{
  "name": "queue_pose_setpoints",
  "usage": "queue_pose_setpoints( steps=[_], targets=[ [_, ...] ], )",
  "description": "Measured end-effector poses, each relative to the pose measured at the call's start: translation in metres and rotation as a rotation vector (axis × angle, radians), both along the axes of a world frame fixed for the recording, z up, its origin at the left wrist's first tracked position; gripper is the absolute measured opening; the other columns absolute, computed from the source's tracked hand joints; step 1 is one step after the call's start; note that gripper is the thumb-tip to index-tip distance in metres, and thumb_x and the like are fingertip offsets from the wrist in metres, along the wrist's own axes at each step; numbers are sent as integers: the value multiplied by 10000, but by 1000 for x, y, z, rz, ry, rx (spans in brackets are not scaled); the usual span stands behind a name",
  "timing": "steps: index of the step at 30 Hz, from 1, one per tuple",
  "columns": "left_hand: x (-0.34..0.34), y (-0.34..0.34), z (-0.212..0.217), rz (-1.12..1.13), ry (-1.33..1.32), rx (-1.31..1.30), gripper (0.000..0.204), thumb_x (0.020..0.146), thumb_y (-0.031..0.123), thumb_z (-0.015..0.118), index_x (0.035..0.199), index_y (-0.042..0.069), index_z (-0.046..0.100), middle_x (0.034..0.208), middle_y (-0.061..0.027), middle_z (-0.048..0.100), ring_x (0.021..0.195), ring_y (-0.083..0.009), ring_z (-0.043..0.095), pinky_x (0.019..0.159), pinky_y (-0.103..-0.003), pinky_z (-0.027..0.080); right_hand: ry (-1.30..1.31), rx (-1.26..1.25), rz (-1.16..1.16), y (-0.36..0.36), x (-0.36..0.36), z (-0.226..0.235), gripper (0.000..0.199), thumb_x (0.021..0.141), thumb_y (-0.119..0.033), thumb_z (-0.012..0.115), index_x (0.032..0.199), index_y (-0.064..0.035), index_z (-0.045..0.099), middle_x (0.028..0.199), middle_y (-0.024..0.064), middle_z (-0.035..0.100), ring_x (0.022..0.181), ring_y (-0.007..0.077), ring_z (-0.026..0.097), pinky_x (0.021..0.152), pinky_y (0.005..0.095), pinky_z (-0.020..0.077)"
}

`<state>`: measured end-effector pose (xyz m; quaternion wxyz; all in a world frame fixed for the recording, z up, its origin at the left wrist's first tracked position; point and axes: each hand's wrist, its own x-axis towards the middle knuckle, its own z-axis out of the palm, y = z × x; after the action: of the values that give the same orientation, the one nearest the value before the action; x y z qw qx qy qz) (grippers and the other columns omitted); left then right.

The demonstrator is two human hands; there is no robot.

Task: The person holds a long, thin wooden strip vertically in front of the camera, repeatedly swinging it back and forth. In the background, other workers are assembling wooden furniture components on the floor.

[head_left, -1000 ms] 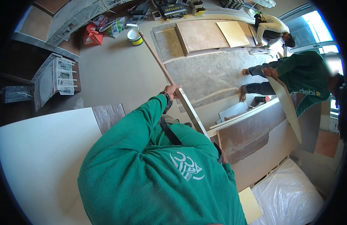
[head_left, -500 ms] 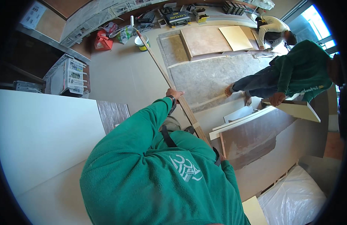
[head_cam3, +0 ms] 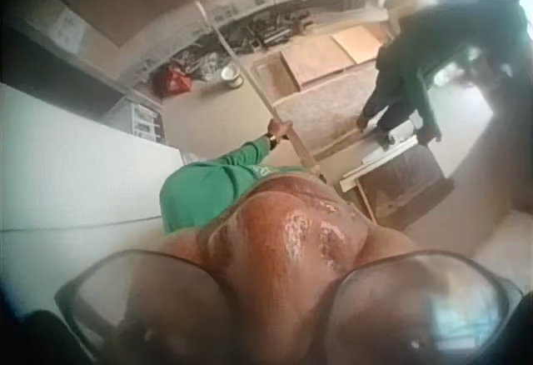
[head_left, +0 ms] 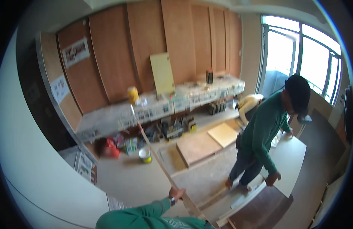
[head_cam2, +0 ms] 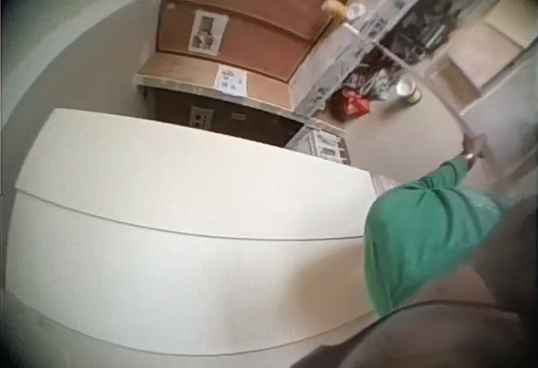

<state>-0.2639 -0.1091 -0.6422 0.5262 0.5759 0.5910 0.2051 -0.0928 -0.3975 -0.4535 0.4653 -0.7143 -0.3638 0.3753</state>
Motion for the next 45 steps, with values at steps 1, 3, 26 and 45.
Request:
queue_pose_setpoints(
  steps=[1, 3, 26, 45],
  targets=[
    [-2, -17, 69, -29, -106, 35, 423, 738, 308, 849, 688, -78, 684, 662, -165, 706, 576, -262, 717, 483, -401, 596, -7, 44, -18, 7, 0, 7, 459, 954, -315, 592, 1315, -32, 613, 1121, 166, 681, 1033, 256, 643, 891, 356, 499],
    [-7, -39, 163, -134, -30, 26, 515, 771, 366, 858, 926, -89, 673, 845, -209, 732, 736, -279, 748, 624, -417, 623, -33, 124, -41, 15, -2, 23, 455, 954, -314, 596, 1311, -32, 616, 1112, 164, 681, 1024, 254, 643, 884, 355, 500],
    [30, -86, 487, -508, -1018, 377, 577, 980, 86, 642, 1460, -6, 337, 1215, -191, 619, 957, -354, 727, 828, -456, 635, -104, 413, -78, -53, 8, 78, 408, 956, -311, 634, 1259, -37, 645, 1005, 145, 688, 920, 223, 648, 801, 351, 514],
    [107, -279, 684, -677, -1009, 762, 365, 998, 182, 626, 1287, 3, 493, 1211, -157, 603, 944, -330, 729, 740, -434, 658, -69, 500, -64, -262, 57, 66, 372, 958, -308, 665, 1216, -41, 668, 917, 130, 694, 834, 197, 653, 733, 347, 526]
  ],
)
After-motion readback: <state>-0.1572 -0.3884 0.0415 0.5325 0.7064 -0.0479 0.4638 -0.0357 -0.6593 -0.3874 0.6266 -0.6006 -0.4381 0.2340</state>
